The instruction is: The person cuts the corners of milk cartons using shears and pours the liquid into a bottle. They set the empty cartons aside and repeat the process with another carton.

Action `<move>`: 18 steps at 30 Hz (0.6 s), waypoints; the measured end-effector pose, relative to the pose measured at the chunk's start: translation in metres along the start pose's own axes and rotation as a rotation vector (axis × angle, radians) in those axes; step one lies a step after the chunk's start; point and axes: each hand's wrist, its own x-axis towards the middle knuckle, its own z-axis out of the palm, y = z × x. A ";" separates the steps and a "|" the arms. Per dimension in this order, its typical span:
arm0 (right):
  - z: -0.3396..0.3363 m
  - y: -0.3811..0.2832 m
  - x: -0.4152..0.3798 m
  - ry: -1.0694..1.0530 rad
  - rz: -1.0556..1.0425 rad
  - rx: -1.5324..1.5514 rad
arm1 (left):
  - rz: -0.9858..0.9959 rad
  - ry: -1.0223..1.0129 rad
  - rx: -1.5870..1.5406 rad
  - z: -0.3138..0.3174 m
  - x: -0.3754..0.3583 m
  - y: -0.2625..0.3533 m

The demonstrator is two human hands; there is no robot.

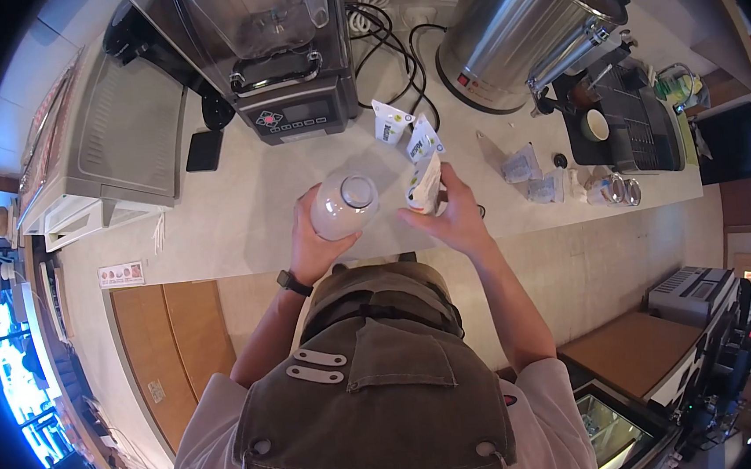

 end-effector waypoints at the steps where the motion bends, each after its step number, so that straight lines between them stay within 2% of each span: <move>1: -0.004 -0.008 0.000 0.010 0.004 -0.014 | 0.022 -0.010 0.030 -0.001 0.000 0.002; 5: -0.018 -0.025 0.005 0.032 -0.048 -0.161 | 0.088 -0.038 0.107 -0.001 0.002 0.003; 11: -0.032 -0.043 0.009 0.039 -0.137 -0.650 | 0.093 -0.044 0.229 -0.005 0.002 0.007; 18: -0.042 -0.062 0.018 0.062 -0.414 -0.998 | 0.042 -0.048 0.274 -0.009 0.001 0.005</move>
